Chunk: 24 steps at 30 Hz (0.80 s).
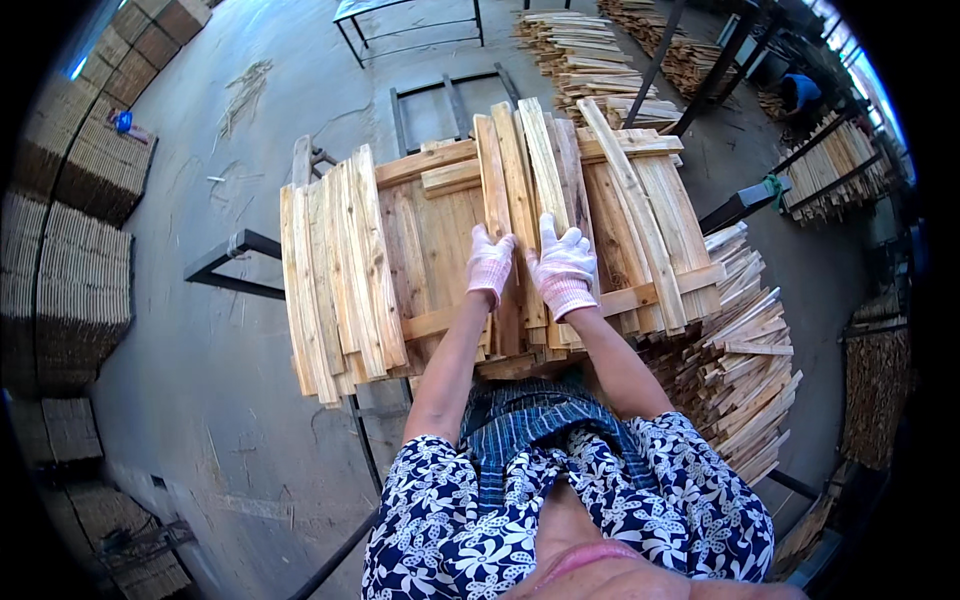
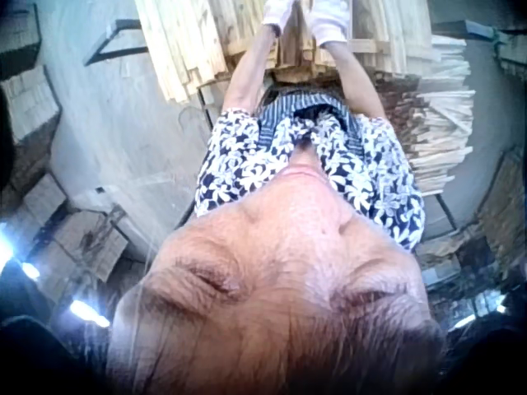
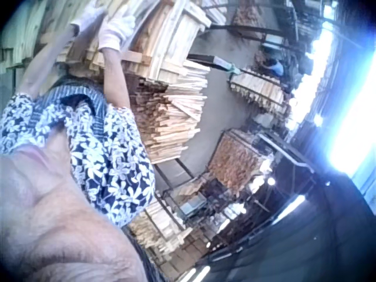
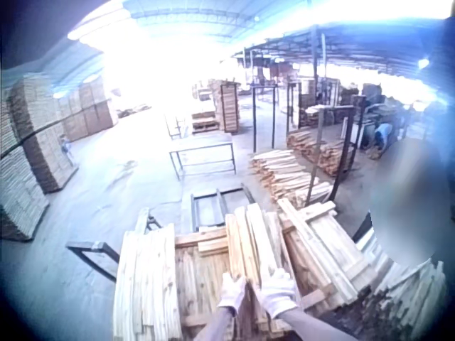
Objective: The person repeatedly picks up bundles of wooden planks from a nearby pile and stacks them onto a metal rack. They wear gloves and handle the planks by hand, arranging them in neat layers on the rack throughout the clip.
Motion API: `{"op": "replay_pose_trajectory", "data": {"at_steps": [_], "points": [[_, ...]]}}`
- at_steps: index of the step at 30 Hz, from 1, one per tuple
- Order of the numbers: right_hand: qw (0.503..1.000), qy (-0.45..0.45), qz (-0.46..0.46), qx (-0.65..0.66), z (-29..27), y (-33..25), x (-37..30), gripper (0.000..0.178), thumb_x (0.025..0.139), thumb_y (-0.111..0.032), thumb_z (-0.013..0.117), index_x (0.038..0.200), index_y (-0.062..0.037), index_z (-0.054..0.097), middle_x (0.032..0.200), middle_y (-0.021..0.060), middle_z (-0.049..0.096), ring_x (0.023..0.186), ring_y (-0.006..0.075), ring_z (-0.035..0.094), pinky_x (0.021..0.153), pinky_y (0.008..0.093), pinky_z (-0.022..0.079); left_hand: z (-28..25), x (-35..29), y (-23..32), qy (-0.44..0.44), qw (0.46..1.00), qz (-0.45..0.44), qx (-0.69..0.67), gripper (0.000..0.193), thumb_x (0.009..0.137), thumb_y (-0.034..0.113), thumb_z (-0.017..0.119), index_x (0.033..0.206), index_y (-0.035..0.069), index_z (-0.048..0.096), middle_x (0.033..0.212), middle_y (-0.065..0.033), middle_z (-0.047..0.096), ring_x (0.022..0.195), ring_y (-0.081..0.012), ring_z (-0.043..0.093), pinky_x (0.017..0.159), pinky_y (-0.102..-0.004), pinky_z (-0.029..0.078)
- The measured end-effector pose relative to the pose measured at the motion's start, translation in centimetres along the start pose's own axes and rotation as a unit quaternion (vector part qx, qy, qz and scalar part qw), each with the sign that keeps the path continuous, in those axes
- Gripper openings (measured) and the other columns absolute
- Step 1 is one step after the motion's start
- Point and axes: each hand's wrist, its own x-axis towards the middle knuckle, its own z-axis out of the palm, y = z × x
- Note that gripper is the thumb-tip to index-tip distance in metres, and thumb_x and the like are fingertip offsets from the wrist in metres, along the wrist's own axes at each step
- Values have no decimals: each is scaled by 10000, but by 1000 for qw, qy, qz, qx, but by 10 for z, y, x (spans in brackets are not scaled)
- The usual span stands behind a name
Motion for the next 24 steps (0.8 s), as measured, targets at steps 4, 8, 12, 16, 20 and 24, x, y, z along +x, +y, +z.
{"op": "replay_pose_trajectory", "data": {"at_steps": [4, 8, 12, 16, 20, 24], "points": [[999, 38, 17, -2, 3, 3, 1, 671, 950, -475, 640, 1536, -242, 409, 1173, 194, 546, 1054, 368, 598, 857, 522, 519, -35, -11, 0, 52, 999, 8, -15, 562, 920, 183, 754, 1368, -2, 470, 1099, -115, 629, 995, -226, 593, 893, -343, 496], [999, 29, -11, 24, 1, 17, 2, 663, 960, -401, 647, 1552, -246, 394, 1149, 192, 563, 1046, 379, 598, 861, 496, 529, -61, -25, -20, 87, 995, 24, 50, 487, 957, 241, 683, 1345, 26, 483, 1100, -216, 648, 947, -322, 643, 857, -435, 512], [998, -20, 19, 48, -12, 12, 4, 669, 957, -353, 659, 1561, -255, 390, 1246, 232, 549, 1116, 419, 592, 912, 531, 530, -39, -32, -28, 145, 955, 92, 243, 461, 959, 264, 636, 1317, 69, 421, 1136, -299, 546, 953, -483, 633, 790, -571, 520], [991, 12, 27, 133, -20, -9, 11, 596, 954, -289, 645, 1514, -221, 452, 1145, 239, 566, 1040, 417, 621, 861, 527, 546, -16, -34, -13, 63, 911, 46, 406, 481, 942, 200, 608, 1340, 94, 359, 1198, -349, 525, 924, -464, 673, 750, -557, 569], [999, -26, -44, 18, 7, -52, 11, 592, 975, -272, 578, 1535, -258, 388, 1139, 233, 558, 1020, 393, 620, 824, 530, 547, -43, -34, -2, 44, 980, 23, 192, 826, 879, 189, 644, 1587, 87, 229, 1384, -348, 550, 1187, -491, 616, 999, -466, 505], [995, 1, -34, -96, 35, -73, 10, 577, 974, -207, 520, 1530, -301, 395, 1104, 229, 562, 1017, 380, 571, 832, 497, 510, -79, -44, -25, 11, 996, -41, 76, 811, 860, 200, 720, 1559, 32, 345, 1414, -224, 590, 1263, -317, 600, 1053, -363, 467]]}}
